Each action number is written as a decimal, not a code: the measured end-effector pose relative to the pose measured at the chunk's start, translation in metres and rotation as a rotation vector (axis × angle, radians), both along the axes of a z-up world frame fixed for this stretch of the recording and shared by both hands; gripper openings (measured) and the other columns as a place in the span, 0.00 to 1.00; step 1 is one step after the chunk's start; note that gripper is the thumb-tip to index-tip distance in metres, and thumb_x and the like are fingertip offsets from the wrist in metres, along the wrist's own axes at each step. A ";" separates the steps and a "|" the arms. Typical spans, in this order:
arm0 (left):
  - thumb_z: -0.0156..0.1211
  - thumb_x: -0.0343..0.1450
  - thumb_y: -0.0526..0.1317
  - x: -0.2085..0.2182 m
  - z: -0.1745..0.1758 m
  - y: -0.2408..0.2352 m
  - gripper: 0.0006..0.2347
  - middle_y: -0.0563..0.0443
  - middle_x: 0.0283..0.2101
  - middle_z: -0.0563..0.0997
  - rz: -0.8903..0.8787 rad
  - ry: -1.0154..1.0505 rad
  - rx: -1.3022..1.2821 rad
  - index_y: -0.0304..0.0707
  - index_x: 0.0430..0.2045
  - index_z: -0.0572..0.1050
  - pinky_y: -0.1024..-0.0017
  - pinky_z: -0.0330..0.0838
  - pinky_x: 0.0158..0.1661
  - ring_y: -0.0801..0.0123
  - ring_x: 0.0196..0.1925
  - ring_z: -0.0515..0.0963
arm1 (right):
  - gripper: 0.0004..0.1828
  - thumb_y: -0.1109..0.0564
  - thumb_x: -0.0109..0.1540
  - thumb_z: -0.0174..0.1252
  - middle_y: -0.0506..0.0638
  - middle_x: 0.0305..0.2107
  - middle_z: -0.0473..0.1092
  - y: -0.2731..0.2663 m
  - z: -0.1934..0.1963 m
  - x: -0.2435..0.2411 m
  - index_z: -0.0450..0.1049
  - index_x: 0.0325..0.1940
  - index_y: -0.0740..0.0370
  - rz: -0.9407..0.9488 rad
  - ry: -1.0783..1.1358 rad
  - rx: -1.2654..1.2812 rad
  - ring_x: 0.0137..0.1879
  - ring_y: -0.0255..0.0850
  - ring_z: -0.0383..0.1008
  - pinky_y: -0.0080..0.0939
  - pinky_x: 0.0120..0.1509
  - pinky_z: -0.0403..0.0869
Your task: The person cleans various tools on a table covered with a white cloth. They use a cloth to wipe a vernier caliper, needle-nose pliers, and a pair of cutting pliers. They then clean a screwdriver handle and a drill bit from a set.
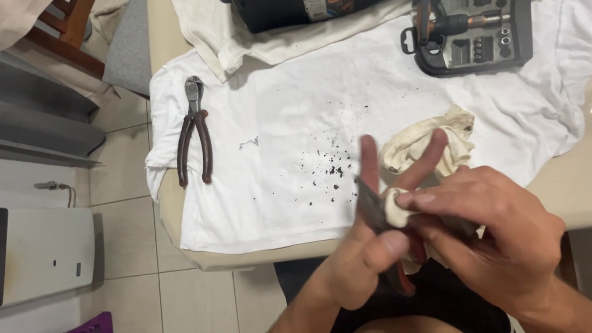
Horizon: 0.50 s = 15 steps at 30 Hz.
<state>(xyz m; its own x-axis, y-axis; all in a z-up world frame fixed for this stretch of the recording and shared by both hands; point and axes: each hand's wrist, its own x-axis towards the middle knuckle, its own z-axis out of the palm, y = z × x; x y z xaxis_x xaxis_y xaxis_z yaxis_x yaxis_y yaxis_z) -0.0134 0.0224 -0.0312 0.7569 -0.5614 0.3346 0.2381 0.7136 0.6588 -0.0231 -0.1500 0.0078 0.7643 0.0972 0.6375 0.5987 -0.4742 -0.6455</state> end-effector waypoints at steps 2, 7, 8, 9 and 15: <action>0.44 0.89 0.37 0.003 0.003 0.004 0.35 0.34 0.96 0.40 -0.013 -0.066 0.060 0.80 0.88 0.36 0.47 0.44 0.95 0.45 1.01 0.38 | 0.13 0.69 0.64 0.75 0.61 0.42 0.84 0.001 -0.003 0.001 0.78 0.49 0.70 -0.016 -0.017 0.007 0.47 0.50 0.88 0.43 0.56 0.85; 0.45 0.91 0.54 0.007 0.013 0.003 0.36 0.24 0.93 0.43 0.001 -0.199 0.256 0.63 0.88 0.26 0.48 0.38 0.95 0.40 1.00 0.40 | 0.10 0.73 0.63 0.73 0.64 0.41 0.83 0.002 0.000 0.002 0.79 0.46 0.73 -0.040 0.056 0.091 0.47 0.51 0.88 0.43 0.58 0.86; 0.40 0.89 0.53 0.007 0.020 0.003 0.36 0.22 0.92 0.44 0.030 -0.247 0.397 0.55 0.86 0.22 0.52 0.43 0.92 0.38 0.97 0.46 | 0.09 0.74 0.64 0.71 0.64 0.41 0.83 0.001 0.000 0.002 0.80 0.47 0.74 -0.058 0.115 0.145 0.47 0.52 0.87 0.44 0.58 0.85; 0.36 0.88 0.53 0.007 0.027 0.004 0.37 0.21 0.91 0.46 0.058 -0.295 0.539 0.47 0.83 0.18 0.56 0.49 0.89 0.36 0.95 0.52 | 0.08 0.75 0.65 0.69 0.64 0.41 0.83 0.002 0.000 0.001 0.80 0.48 0.75 -0.075 0.174 0.198 0.47 0.53 0.86 0.45 0.59 0.85; 0.39 0.79 0.43 0.006 0.011 -0.017 0.27 0.13 0.66 0.75 0.069 -0.494 0.976 0.23 0.73 0.58 0.40 0.74 0.60 0.20 0.57 0.81 | 0.09 0.69 0.69 0.66 0.70 0.43 0.79 -0.012 -0.005 0.000 0.75 0.50 0.78 -0.095 0.219 0.323 0.50 0.55 0.86 0.47 0.63 0.88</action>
